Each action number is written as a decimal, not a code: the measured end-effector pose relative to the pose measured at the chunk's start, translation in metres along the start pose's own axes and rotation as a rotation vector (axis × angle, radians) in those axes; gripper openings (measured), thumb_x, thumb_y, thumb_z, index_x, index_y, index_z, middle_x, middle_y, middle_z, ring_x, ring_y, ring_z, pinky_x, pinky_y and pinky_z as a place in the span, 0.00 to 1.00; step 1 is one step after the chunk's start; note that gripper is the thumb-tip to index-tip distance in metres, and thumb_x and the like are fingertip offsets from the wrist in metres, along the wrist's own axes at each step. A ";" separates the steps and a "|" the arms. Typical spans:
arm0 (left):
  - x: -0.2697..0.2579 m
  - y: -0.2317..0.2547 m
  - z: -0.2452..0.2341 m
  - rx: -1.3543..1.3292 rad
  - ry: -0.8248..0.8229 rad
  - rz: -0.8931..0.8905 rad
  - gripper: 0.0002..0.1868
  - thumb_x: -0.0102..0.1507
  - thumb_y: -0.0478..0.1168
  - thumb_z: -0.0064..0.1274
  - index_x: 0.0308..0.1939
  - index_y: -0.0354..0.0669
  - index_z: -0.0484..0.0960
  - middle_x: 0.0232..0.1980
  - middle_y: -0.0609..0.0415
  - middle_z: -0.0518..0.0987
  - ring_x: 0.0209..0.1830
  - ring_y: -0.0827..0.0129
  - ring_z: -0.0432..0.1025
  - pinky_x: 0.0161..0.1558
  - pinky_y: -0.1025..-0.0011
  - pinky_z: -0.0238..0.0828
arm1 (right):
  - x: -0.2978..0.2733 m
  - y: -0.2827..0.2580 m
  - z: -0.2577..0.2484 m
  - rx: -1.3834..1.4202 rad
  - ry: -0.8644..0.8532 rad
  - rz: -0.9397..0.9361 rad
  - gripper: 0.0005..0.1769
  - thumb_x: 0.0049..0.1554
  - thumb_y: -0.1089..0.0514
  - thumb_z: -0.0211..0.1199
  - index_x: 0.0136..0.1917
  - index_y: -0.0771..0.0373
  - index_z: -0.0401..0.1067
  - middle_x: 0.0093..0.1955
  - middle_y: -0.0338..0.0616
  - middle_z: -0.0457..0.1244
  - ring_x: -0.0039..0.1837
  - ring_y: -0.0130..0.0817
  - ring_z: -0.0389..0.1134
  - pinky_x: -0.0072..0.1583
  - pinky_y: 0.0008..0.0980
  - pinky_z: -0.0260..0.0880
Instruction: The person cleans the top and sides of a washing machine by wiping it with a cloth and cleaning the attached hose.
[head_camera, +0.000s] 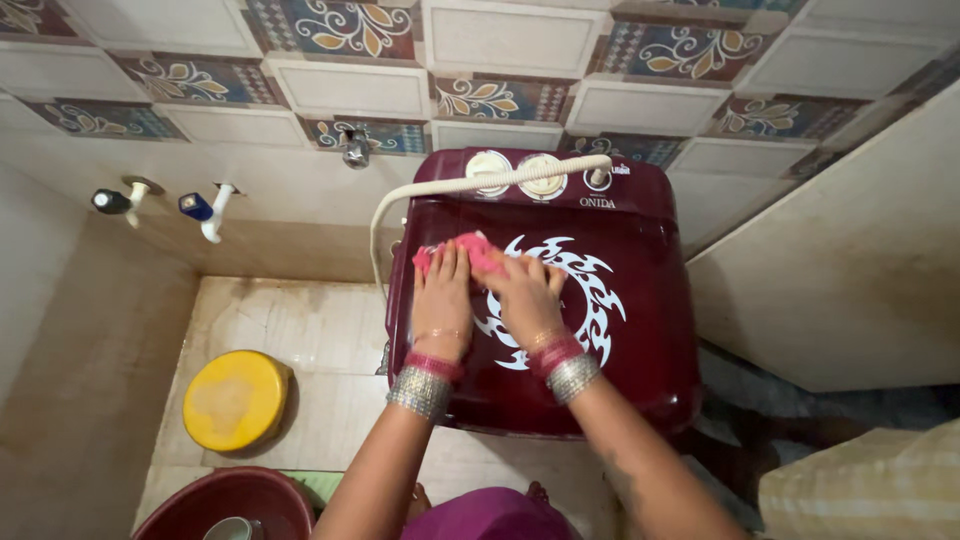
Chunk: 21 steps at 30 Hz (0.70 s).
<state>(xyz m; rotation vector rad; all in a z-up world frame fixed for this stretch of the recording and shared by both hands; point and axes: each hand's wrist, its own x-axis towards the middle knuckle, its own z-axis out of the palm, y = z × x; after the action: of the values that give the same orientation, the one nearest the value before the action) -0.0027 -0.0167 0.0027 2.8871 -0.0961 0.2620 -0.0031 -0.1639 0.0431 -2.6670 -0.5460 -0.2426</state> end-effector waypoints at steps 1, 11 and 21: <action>-0.017 0.004 -0.005 0.082 -0.014 0.040 0.33 0.65 0.36 0.40 0.75 0.38 0.60 0.80 0.46 0.56 0.80 0.60 0.51 0.76 0.53 0.40 | -0.019 -0.002 -0.001 -0.018 -0.009 -0.018 0.29 0.51 0.67 0.57 0.60 0.41 0.79 0.69 0.35 0.63 0.68 0.44 0.58 0.69 0.56 0.43; -0.173 0.102 -0.020 -0.036 0.001 0.086 0.35 0.60 0.35 0.41 0.72 0.28 0.60 0.79 0.39 0.57 0.79 0.52 0.51 0.76 0.53 0.37 | -0.182 0.014 -0.043 0.067 -0.001 -0.045 0.31 0.47 0.70 0.54 0.59 0.46 0.80 0.68 0.37 0.64 0.70 0.46 0.58 0.71 0.53 0.43; -0.050 0.118 0.011 -0.006 -0.021 0.145 0.31 0.62 0.35 0.39 0.71 0.29 0.63 0.78 0.38 0.58 0.81 0.56 0.48 0.77 0.54 0.37 | -0.089 0.075 -0.048 0.136 0.100 0.040 0.21 0.53 0.66 0.58 0.56 0.48 0.81 0.66 0.33 0.66 0.67 0.41 0.59 0.69 0.49 0.47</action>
<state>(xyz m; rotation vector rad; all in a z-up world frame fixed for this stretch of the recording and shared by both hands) -0.0599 -0.1311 0.0105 2.8807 -0.3106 0.2571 -0.0575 -0.2772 0.0385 -2.5164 -0.4604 -0.3139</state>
